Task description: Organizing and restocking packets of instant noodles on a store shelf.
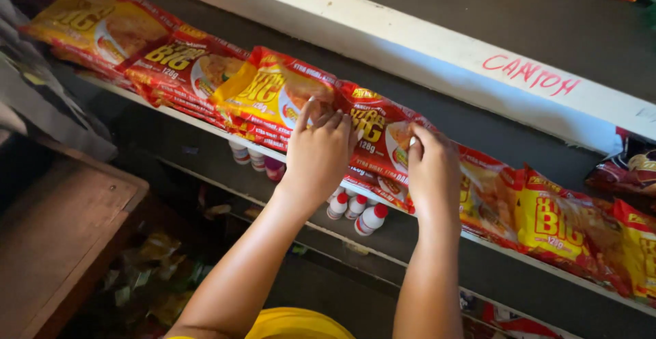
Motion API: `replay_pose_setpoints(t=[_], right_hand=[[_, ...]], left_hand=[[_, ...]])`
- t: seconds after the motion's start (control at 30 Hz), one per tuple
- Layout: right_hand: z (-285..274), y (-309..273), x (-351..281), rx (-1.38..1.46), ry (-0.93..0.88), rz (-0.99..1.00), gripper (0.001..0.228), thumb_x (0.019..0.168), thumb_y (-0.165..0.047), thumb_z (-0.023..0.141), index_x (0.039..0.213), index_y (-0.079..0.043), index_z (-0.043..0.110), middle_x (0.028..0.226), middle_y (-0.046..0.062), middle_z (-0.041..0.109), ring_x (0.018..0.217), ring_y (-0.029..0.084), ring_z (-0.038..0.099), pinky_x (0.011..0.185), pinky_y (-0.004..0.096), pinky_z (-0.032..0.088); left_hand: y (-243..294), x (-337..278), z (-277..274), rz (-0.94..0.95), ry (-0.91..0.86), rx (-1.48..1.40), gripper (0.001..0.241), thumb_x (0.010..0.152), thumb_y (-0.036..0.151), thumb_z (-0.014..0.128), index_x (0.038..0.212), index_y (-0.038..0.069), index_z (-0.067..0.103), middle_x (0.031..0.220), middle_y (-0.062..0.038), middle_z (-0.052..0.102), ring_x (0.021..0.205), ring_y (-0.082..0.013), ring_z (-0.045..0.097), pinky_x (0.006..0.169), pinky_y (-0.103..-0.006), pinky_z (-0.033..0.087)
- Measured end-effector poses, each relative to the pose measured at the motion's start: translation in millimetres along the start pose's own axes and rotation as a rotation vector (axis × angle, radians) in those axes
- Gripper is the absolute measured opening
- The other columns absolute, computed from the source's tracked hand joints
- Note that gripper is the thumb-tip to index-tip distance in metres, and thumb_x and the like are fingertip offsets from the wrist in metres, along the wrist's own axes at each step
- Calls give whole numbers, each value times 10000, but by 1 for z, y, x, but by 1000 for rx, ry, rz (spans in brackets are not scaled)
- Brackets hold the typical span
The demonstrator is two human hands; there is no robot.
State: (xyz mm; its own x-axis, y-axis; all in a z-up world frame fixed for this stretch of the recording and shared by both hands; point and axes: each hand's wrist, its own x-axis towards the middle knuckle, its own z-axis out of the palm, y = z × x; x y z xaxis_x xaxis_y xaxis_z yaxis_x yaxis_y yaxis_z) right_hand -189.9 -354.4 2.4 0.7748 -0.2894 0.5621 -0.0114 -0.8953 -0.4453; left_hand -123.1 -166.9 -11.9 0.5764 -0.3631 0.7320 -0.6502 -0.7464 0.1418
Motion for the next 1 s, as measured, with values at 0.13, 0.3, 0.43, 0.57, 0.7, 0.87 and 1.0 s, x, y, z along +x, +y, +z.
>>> replay_pose_setpoints(t=[0.13,0.3,0.43,0.57,0.7,0.87,1.0], right_hand=[[0,6,1,22,9,10,275,964,-85,613,1215,-74,722,1180,208,699,1095,391,644,941,469,503],[-9,21,-4,-7,68,31,244,970,-100,635,1189,-61,734,1152,195,706,1090,396,641,951,473,493],[-17,27,-11,-34,100,37,239,957,-84,641,1173,-50,737,1131,192,707,1085,398,642,947,470,494],[-27,21,-14,46,110,87,202,972,-76,647,1154,-33,722,1116,182,700,1061,358,671,937,436,510],[-46,1,-20,145,145,80,174,975,-31,639,1132,-14,712,1103,165,694,1010,294,701,902,386,535],[-89,-26,-27,231,148,-25,153,980,-1,645,1115,-12,717,1085,130,719,935,223,709,825,324,552],[-146,-59,-27,304,107,-59,139,999,-22,651,1115,-31,727,1062,91,750,810,180,685,715,273,533]], left_hand=[[2,5,-7,-81,-199,-16,296,1024,280,562,1068,28,709,1025,-141,771,1029,-273,709,1230,-541,241],[3,-2,-4,-33,-29,-27,323,1008,289,577,1160,25,685,1167,-138,737,1209,-277,659,1240,-544,238],[11,-2,-28,-5,108,-33,343,967,318,598,1173,59,688,1315,-163,676,1283,-307,602,1209,-533,230],[17,4,-54,-56,106,-104,344,970,244,633,1248,44,650,1213,-125,681,1171,-301,616,1132,-514,352],[23,1,-74,-48,136,-253,378,968,146,650,1320,20,598,1114,-121,668,1074,-312,631,985,-459,454],[40,3,-102,91,184,-292,372,936,89,660,1297,15,607,1067,-102,668,1029,-283,643,987,-452,453],[54,20,-136,258,251,-342,336,954,64,652,1283,24,602,1058,-69,677,1024,-255,665,998,-442,457]])
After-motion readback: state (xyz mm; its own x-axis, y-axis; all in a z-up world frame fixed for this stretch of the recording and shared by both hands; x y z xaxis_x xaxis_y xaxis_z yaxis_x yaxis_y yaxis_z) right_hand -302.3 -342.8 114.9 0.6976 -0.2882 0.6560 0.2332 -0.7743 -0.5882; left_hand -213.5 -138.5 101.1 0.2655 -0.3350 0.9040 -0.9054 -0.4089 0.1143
